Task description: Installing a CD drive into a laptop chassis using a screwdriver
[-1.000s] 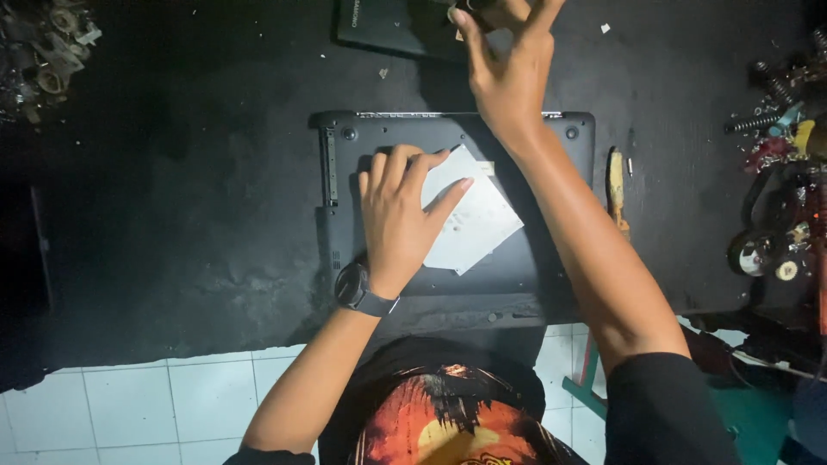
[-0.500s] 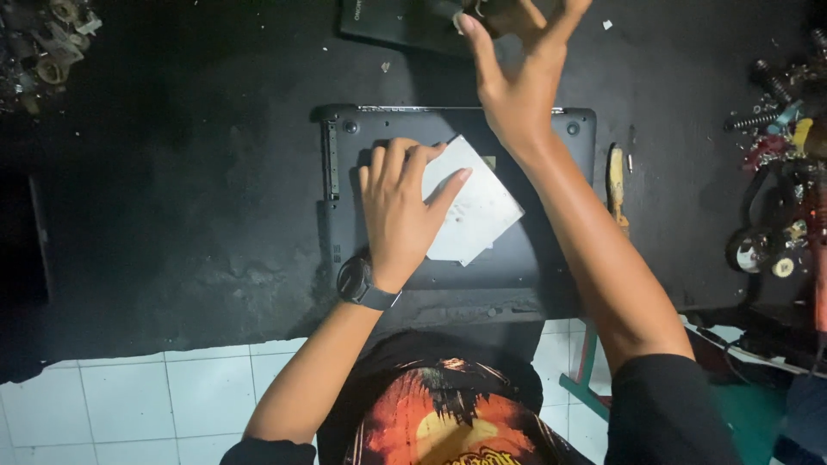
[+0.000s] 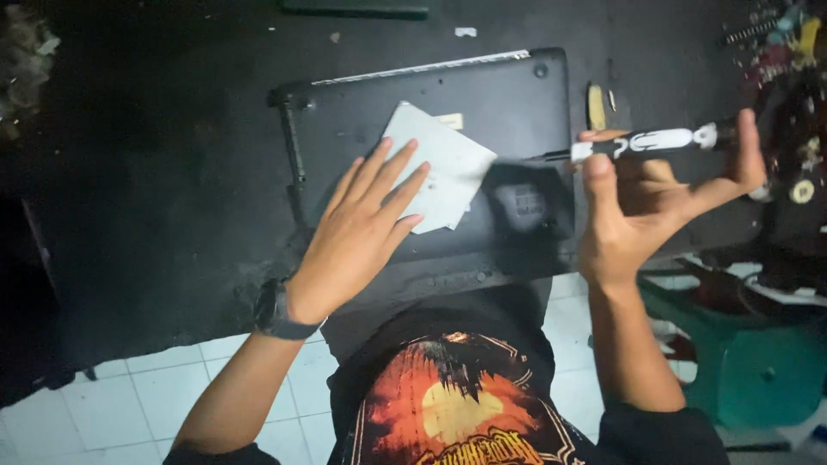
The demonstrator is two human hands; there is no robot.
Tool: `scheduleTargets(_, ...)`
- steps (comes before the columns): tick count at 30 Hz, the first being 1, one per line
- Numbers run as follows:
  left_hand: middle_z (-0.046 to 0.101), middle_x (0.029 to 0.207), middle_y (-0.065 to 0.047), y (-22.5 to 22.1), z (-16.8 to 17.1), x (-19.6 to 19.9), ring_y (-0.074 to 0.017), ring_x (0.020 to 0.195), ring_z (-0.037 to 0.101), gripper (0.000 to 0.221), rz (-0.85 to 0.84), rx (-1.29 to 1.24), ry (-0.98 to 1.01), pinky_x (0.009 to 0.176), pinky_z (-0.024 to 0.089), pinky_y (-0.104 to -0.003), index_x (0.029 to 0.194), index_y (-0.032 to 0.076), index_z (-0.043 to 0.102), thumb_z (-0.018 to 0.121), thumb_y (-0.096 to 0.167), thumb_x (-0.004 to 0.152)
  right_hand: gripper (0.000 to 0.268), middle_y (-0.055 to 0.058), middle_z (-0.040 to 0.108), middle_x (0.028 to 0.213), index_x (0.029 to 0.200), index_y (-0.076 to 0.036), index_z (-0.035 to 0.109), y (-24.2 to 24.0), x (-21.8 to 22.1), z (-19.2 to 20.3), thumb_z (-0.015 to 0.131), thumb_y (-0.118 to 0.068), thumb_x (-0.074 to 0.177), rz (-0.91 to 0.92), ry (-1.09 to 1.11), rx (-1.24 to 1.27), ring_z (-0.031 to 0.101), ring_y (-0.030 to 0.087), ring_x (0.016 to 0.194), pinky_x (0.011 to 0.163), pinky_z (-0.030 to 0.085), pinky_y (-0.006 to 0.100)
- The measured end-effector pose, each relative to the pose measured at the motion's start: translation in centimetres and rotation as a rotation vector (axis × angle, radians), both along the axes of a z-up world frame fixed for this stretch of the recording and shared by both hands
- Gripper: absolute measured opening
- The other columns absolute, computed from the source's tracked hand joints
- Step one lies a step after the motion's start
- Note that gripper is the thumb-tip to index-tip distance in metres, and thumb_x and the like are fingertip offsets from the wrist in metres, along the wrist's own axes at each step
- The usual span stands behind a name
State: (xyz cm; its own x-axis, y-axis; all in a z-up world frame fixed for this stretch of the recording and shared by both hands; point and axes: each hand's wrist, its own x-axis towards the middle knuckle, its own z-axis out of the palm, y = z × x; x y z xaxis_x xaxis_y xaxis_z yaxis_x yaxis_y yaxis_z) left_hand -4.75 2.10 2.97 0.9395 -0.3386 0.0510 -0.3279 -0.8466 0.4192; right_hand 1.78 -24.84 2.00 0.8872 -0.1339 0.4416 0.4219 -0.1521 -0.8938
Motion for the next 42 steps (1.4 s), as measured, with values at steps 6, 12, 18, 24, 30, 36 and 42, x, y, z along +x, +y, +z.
scheduleTargets(6,0.05,0.144,-0.017,-3.0,0.0,-1.0,-0.0331,0.11,0.051,0.069,0.174,0.292,-0.126,0.082,0.041,-0.045,0.154,0.019,0.044,0.063,0.059,0.102,0.076,0.035,0.069,0.094,0.16,-0.03,0.016,1.2,-2.1,0.4,0.066,0.005,0.116,0.068,0.111,0.126,0.076,0.043,0.087,0.083,0.064,0.043)
scheduleTargets(12,0.049,0.134,-0.004,-5.3,2.0,-1.2,-0.026,0.114,0.051,0.045,0.371,-0.275,-0.004,0.098,0.035,-0.051,0.146,0.024,0.058,0.066,0.037,0.104,0.075,0.036,0.067,0.099,0.159,-0.032,0.018,1.7,-3.0,0.7,0.067,0.001,0.113,0.13,0.149,0.254,0.071,0.041,0.089,0.08,0.062,0.045)
scheduleTargets(18,0.072,0.11,-0.007,-8.8,4.2,-2.6,-0.0174,0.101,0.072,0.03,0.403,-1.094,0.12,0.096,0.059,-0.028,0.125,0.007,0.066,0.073,0.017,0.097,0.081,0.032,0.071,0.09,0.163,-0.028,0.017,1.6,-5.2,1.7,0.067,0.0,0.106,0.081,0.129,0.33,0.071,0.038,0.077,0.074,0.064,0.044)
scheduleTargets(24,0.076,0.1,-0.011,-9.3,5.6,-3.0,-0.0213,0.087,0.077,0.012,0.365,-1.115,0.048,0.086,0.063,-0.031,0.105,0.003,0.071,0.074,0.006,0.094,0.083,0.032,0.069,0.085,0.164,-0.026,0.016,1.3,-6.3,2.4,0.067,-0.004,0.102,0.038,0.053,0.205,0.07,0.04,0.07,0.074,0.058,0.045)
scheduleTargets(30,0.077,0.096,-0.01,-8.3,5.5,-3.1,-0.0232,0.086,0.075,0.009,0.298,-0.917,-0.166,0.085,0.058,-0.034,0.099,0.001,0.072,0.077,0.0,0.092,0.037,-0.021,0.015,0.175,0.078,0.011,0.088,-1.0,-6.7,1.1,0.072,-0.019,0.093,-0.192,-0.145,-0.368,0.039,0.016,0.14,0.124,0.046,0.048)
scheduleTargets(36,0.077,0.095,-0.009,-7.6,5.0,-3.2,-0.024,0.085,0.075,0.014,0.224,-0.877,-0.266,0.084,0.057,-0.035,0.097,0.0,0.072,0.082,-0.002,0.087,0.083,0.02,0.071,0.121,0.122,0.004,0.062,-5.1,-5.1,1.9,0.049,-0.077,0.109,0.802,0.188,0.223,0.077,0.038,0.115,0.106,0.069,0.048)
scheduleTargets(42,0.077,0.098,-0.008,-7.5,4.8,-3.3,-0.0249,0.089,0.075,0.013,0.228,-0.912,-0.243,0.086,0.06,-0.035,0.098,0.001,0.073,0.081,-0.003,0.088,0.066,0.018,0.057,0.097,0.155,-0.039,0.034,0.3,-6.3,4.4,0.051,-0.006,0.1,0.406,-0.175,-0.09,0.076,0.039,0.076,0.073,0.071,0.044)
